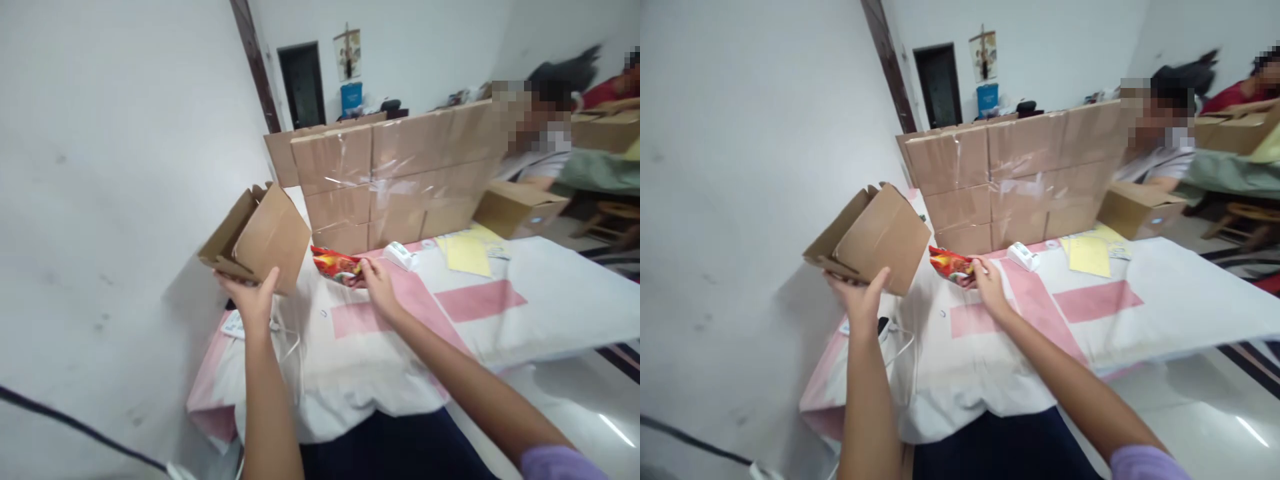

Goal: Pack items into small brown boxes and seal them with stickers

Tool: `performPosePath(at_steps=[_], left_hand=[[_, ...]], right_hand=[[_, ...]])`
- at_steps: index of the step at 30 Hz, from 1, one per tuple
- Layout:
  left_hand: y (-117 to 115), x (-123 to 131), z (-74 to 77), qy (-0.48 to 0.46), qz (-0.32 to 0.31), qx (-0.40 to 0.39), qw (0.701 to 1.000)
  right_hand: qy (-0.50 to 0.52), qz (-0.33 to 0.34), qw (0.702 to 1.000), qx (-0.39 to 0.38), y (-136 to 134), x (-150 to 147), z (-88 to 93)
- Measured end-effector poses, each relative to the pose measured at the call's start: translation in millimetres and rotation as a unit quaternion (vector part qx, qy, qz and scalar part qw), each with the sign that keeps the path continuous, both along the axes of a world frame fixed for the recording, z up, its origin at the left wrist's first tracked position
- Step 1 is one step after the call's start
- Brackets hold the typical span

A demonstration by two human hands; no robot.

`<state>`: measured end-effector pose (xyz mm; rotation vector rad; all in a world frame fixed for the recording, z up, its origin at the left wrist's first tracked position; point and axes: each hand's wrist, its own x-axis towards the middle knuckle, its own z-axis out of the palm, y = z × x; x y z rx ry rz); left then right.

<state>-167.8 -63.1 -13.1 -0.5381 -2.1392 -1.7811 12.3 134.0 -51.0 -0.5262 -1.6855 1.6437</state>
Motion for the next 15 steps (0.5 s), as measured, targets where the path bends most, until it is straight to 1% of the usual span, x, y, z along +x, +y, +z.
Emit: performPosePath(at_steps=[1, 2, 3, 4, 5, 7, 8, 10, 11, 12, 13, 14, 15], left_hand=[[-5, 20, -10.6, -0.010, -0.017, 0.009, 1.000], [-9, 40, -20.8, -0.021, -0.035, 0.012, 0.999], [-11, 57, -30.2, -0.032, -0.051, 0.011, 0.998], [-12, 73, -38.5, -0.043, -0.066, 0.004, 0.997], [-13, 88, -45.7, -0.050, -0.080, -0.006, 0.996], [-13, 111, -56.7, -0.055, -0.101, -0.027, 0.993], [-13, 120, -61.0, -0.053, -0.108, -0.041, 0.992], [-15, 132, -68.0, -0.040, -0.123, -0.078, 0.989], [-17, 137, -71.1, -0.032, -0.133, -0.099, 0.986], [-20, 140, -74.0, -0.025, -0.145, -0.119, 0.982], [-22, 142, -76.5, -0.021, -0.156, -0.134, 0.978], [-24, 144, -78.8, -0.018, -0.163, -0.139, 0.977], [-26, 145, -80.9, -0.018, -0.166, -0.134, 0.977]], right_hand=[[-0.031, -0.021, 0.999, 0.015, 18, 34, 0.3], [-0.077, -0.043, 0.995, 0.047, 35, 66, 1.9], [-0.128, -0.071, 0.984, 0.100, 51, 95, 4.9], [-0.181, -0.098, 0.964, 0.169, 64, 119, 9.2], [-0.232, -0.117, 0.935, 0.242, 75, 139, 14.3], [-0.317, -0.123, 0.856, 0.391, 87, 163, 24.9], [-0.349, -0.113, 0.812, 0.454, 89, 169, 29.4], [-0.399, -0.092, 0.730, 0.547, 90, 168, 34.8], [-0.417, -0.082, 0.695, 0.580, 90, 164, 35.4], [-0.432, -0.071, 0.666, 0.604, 90, 158, 34.7], [-0.444, -0.056, 0.646, 0.619, 90, 152, 32.7], [-0.451, -0.032, 0.632, 0.629, 91, 144, 29.8], [-0.454, -0.005, 0.626, 0.634, 93, 136, 26.3]])
